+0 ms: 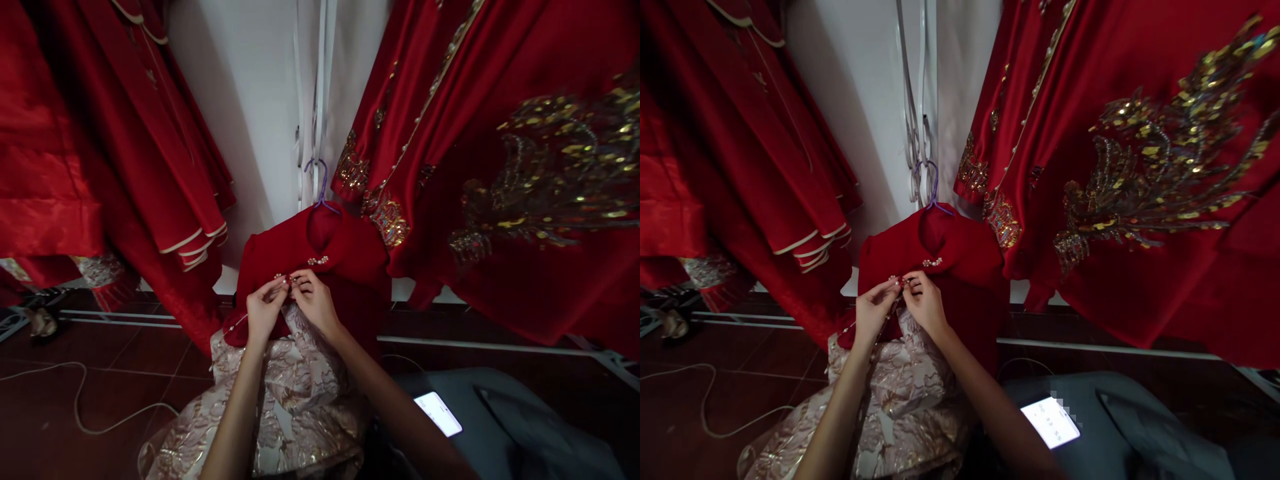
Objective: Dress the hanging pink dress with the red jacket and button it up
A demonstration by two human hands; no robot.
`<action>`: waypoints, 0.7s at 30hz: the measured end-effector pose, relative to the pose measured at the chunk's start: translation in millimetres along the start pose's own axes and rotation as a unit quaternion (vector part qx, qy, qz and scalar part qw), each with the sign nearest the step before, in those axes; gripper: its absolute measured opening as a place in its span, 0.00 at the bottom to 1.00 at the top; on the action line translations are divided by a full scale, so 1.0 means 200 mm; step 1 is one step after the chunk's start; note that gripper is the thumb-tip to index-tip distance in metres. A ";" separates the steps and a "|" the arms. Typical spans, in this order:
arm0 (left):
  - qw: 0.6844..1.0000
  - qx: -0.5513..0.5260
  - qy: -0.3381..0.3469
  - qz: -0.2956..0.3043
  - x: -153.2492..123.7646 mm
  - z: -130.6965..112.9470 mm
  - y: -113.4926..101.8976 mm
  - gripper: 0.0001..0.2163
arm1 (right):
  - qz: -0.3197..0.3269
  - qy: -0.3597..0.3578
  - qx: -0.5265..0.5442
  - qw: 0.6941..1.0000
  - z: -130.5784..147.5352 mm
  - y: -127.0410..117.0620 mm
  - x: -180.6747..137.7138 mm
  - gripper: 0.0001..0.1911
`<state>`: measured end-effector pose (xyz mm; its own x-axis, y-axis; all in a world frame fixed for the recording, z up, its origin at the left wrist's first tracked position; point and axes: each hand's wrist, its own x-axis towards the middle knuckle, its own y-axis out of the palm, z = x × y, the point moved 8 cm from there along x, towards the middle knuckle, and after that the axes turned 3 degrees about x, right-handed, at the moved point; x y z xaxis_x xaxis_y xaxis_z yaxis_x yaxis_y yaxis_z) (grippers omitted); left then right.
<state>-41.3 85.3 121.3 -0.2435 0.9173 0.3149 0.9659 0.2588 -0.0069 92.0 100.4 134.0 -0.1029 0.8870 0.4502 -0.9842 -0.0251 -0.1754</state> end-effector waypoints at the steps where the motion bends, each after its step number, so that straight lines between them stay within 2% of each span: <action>1: 1.000 -0.005 -0.001 0.001 0.00 0.01 0.00 0.15 | -0.005 -0.004 -0.005 1.000 0.01 0.00 0.00 0.11; 8: 0.999 0.036 0.017 -0.004 0.03 0.04 -0.01 0.15 | -0.065 -0.040 -0.028 0.997 0.03 0.00 -0.02 0.11; 14: 0.997 0.073 0.016 -0.032 0.03 0.05 -0.02 0.15 | -0.050 -0.049 -0.037 0.997 0.00 0.01 -0.01 0.13; 21: 0.996 0.077 0.031 -0.014 0.04 0.05 -0.03 0.13 | -0.053 -0.050 -0.040 0.997 0.00 -0.01 -0.01 0.10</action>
<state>-50.1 94.2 113.7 -0.2589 0.8898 0.3759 0.9327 0.3315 -0.1423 94.0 99.0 133.2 -0.0165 0.8324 0.5539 -0.9762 0.1064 -0.1890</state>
